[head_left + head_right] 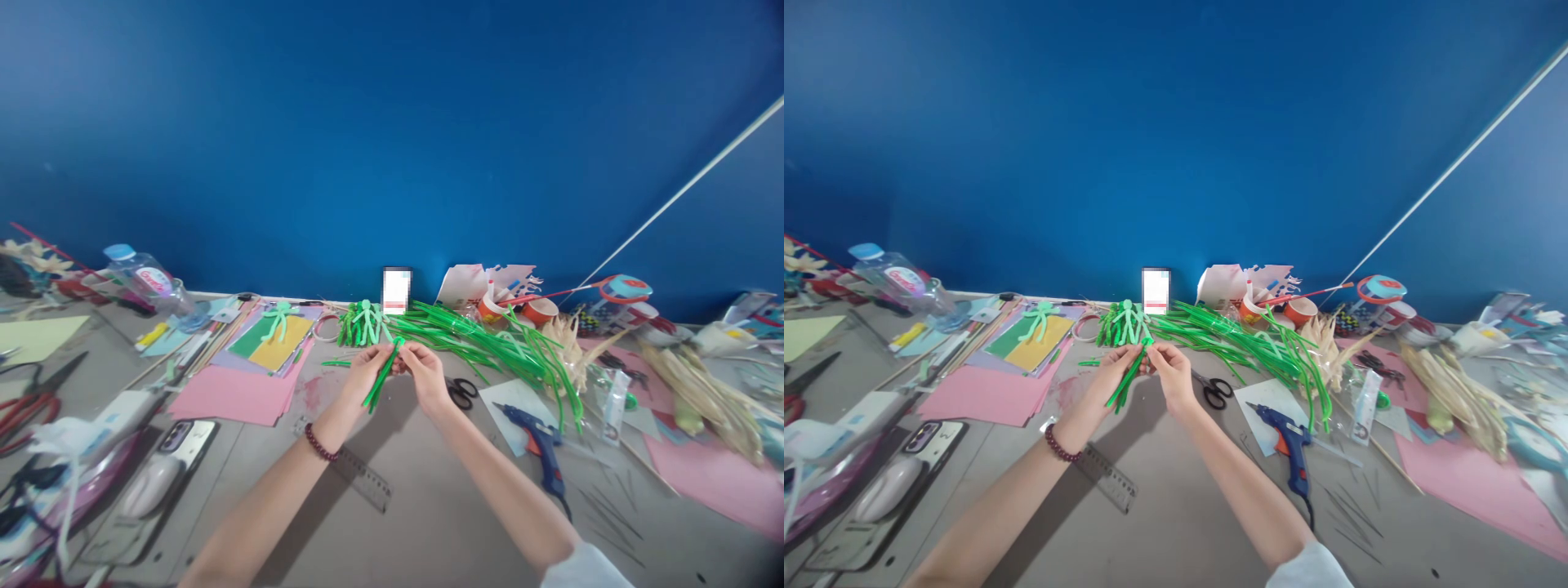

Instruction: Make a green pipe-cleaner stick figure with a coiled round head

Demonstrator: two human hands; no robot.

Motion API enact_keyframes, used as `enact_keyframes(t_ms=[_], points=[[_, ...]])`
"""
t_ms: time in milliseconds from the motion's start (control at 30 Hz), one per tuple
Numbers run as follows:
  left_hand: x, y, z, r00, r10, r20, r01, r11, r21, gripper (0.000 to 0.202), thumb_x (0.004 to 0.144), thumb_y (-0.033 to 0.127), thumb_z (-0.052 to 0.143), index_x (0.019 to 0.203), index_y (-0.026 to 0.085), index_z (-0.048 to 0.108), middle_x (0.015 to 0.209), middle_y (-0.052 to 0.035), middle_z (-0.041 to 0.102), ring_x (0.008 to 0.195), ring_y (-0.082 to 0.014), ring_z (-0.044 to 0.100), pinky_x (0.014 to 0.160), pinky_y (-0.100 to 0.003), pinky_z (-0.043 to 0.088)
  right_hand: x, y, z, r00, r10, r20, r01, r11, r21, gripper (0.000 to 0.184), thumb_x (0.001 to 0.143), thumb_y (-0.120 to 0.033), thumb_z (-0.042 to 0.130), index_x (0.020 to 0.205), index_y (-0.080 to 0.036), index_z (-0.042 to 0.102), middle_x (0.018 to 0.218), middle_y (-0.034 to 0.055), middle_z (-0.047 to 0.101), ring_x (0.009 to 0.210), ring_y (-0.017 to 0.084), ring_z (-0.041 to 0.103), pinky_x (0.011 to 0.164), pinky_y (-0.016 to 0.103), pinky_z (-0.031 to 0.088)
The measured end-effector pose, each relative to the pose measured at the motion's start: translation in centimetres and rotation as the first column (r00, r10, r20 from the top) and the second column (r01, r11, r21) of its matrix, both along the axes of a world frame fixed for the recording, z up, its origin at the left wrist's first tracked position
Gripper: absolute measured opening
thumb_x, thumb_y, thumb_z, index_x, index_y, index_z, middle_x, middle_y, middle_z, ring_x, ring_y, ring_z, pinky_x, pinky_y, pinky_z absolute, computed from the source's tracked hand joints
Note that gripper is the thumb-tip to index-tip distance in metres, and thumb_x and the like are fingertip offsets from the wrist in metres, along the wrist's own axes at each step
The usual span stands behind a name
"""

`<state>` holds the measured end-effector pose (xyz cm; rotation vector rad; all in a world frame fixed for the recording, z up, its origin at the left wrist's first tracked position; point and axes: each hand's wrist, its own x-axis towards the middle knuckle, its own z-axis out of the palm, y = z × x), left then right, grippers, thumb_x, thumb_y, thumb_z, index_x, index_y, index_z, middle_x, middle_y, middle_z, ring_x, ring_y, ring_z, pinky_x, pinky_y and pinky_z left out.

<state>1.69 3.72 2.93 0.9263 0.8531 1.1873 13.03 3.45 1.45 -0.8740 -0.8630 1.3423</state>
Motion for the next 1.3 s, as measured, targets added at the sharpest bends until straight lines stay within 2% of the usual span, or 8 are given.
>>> enact_keyframes(t_ms=[100, 200, 433, 667, 867, 1000, 1100, 1300], points=[[-0.02, -0.05, 0.02, 1.0, 0.023, 0.015, -0.023, 1.0, -0.021, 0.027, 0.061, 0.038, 0.076, 0.074, 0.018, 0.065, 0.068, -0.0008, 0.065, 0.06, -0.0141, 0.061, 0.058, -0.027, 0.05, 0.16, 0.16, -0.24, 0.999, -0.046, 0.008, 0.046, 0.999, -0.008, 0.022, 0.066, -0.038, 0.072, 0.07, -0.018, 0.064, 0.059, -0.0029, 0.058, 0.052, 0.01, 0.05, 0.053, 0.025, 0.04], [-0.12, 0.02, 0.03, 0.998, 0.058, -0.019, -0.057, 0.998, 0.017, 0.029, 0.055, 0.032, 0.08, 0.076, 0.017, 0.066, 0.072, -0.0018, 0.066, 0.063, -0.0144, 0.061, 0.06, -0.027, 0.051, 0.35, 0.17, -0.09, 0.995, -0.093, 0.019, 0.093, 0.996, -0.006, 0.021, 0.066, -0.037, 0.072, 0.071, -0.018, 0.064, 0.06, -0.0025, 0.057, 0.053, 0.01, 0.048, 0.053, 0.024, 0.039], [-0.41, -0.02, 0.26, 0.979, 0.136, -0.15, -0.119, 0.986, 0.119, 0.022, 0.062, 0.034, 0.075, 0.075, 0.018, 0.067, 0.073, -0.0034, 0.066, 0.065, -0.0139, 0.06, 0.059, -0.025, 0.05, 0.46, 0.15, 0.41, 0.995, -0.102, 0.015, 0.102, 0.995, -0.017, 0.023, 0.064, -0.038, 0.072, 0.072, -0.018, 0.064, 0.064, -0.0009, 0.058, 0.054, 0.01, 0.048, 0.053, 0.024, 0.038], [-0.37, -0.5, 0.61, 0.956, 0.177, -0.235, -0.115, 0.961, 0.252, 0.021, 0.069, 0.034, 0.07, 0.077, 0.016, 0.065, 0.069, -0.0025, 0.064, 0.064, -0.0138, 0.059, 0.059, -0.025, 0.049, 0.36, 0.24, 0.34, 0.999, -0.036, -0.038, 0.035, 0.999, -0.015, 0.022, 0.064, -0.036, 0.073, 0.069, -0.019, 0.063, 0.06, -0.0029, 0.055, 0.052, 0.01, 0.047, 0.053, 0.025, 0.038], [-0.31, -0.56, 0.99, 0.977, 0.098, -0.191, -0.055, 0.974, 0.218, 0.021, 0.068, 0.033, 0.072, 0.079, 0.016, 0.066, 0.073, -0.0033, 0.067, 0.069, -0.0157, 0.062, 0.066, -0.028, 0.051, 0.48, 0.21, 0.54, 0.998, -0.039, -0.043, 0.039, 0.999, 0.017, 0.021, 0.067, -0.036, 0.073, 0.07, -0.019, 0.062, 0.06, -0.0036, 0.054, 0.054, 0.01, 0.048, 0.055, 0.025, 0.04], [-0.28, -0.38, 0.55, 0.991, 0.05, -0.126, -0.028, 0.986, 0.165, 0.023, 0.065, 0.032, 0.074, 0.08, 0.016, 0.065, 0.076, -0.0035, 0.068, 0.071, -0.0155, 0.062, 0.068, -0.029, 0.051, 0.5, 0.22, 0.6, 0.998, -0.057, -0.012, 0.058, 0.998, 0.023, 0.022, 0.066, -0.037, 0.073, 0.07, -0.019, 0.062, 0.061, -0.0029, 0.056, 0.054, 0.01, 0.048, 0.055, 0.025, 0.041], [-0.25, -0.17, 0.13, 0.991, 0.058, -0.119, -0.039, 0.987, 0.156, 0.026, 0.062, 0.03, 0.077, 0.079, 0.016, 0.063, 0.073, -0.0018, 0.065, 0.069, -0.0147, 0.061, 0.064, -0.027, 0.05, 0.43, 0.15, 0.51, 0.994, -0.088, 0.06, 0.086, 0.995, 0.041, 0.022, 0.066, -0.038, 0.073, 0.071, -0.018, 0.063, 0.063, -0.0018, 0.058, 0.055, 0.01, 0.048, 0.055, 0.025, 0.04], [-0.54, 0.12, 0.24, 0.989, 0.029, -0.145, -0.006, 0.988, 0.156, 0.023, 0.069, 0.035, 0.071, 0.077, 0.015, 0.062, 0.067, -0.0007, 0.062, 0.062, -0.0129, 0.057, 0.063, -0.026, 0.047, 0.75, 0.23, 0.25, 0.981, -0.122, 0.15, 0.109, 0.99, 0.093, 0.021, 0.073, -0.039, 0.065, 0.074, -0.019, 0.061, 0.069, -0.0003, 0.059, 0.061, 0.012, 0.051, 0.059, 0.025, 0.041]])
